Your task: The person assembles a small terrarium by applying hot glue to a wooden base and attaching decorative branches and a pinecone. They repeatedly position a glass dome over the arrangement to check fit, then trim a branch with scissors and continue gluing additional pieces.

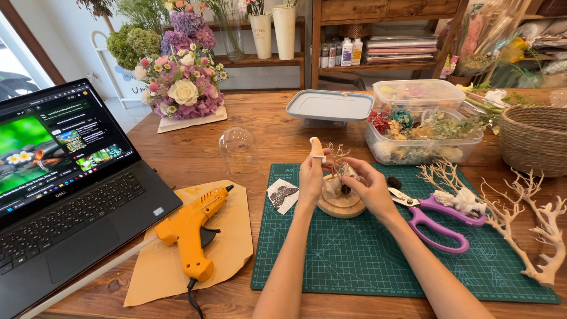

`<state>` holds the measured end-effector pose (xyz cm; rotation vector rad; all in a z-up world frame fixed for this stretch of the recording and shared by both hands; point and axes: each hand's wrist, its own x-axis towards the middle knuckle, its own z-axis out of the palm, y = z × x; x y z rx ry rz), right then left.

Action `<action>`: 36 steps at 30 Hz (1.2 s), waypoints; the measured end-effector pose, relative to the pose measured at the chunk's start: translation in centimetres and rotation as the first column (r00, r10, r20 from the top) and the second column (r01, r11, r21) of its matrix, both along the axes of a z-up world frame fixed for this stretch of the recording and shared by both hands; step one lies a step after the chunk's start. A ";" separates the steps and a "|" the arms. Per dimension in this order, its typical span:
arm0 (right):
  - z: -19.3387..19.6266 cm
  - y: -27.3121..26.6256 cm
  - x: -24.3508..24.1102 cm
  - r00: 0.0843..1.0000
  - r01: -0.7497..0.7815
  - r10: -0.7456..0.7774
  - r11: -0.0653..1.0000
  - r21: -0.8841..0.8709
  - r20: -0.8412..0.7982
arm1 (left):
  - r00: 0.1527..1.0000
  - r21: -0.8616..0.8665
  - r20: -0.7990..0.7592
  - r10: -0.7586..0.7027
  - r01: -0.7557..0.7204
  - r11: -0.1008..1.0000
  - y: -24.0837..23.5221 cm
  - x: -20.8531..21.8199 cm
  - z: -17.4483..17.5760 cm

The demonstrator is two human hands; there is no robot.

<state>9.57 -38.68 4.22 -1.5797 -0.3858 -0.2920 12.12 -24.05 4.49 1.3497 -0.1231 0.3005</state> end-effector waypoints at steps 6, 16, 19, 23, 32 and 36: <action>0.0 0.0 -0.2 1.000 0.018 -0.017 0.999 -0.029 0.018 | 1.000 0.032 -0.017 0.011 -0.011 0.999 -0.1 -0.1 0.0; 0.7 -0.2 -0.9 0.993 0.088 -0.081 0.994 -0.070 0.088 | 0.999 0.026 0.025 0.042 -0.043 0.999 0.2 -0.4 -0.3; 0.2 -0.3 -0.6 0.993 0.094 -0.087 0.993 -0.078 0.083 | 0.998 -0.008 0.051 0.026 -0.026 1.000 0.3 0.0 -0.6; 0.7 -0.1 -0.9 0.994 0.089 -0.083 0.993 -0.082 0.075 | 0.995 -0.062 0.098 0.015 -0.009 0.998 0.7 -1.7 0.8; 0.3 -0.2 -0.7 0.992 0.084 -0.074 0.991 -0.103 0.104 | 0.997 -0.092 0.064 -0.034 0.040 0.995 1.2 -1.7 0.8; 0.2 -0.2 -0.7 0.991 0.095 -0.083 0.989 -0.115 0.105 | 0.997 -0.083 0.070 -0.039 0.045 0.996 1.3 -1.2 0.3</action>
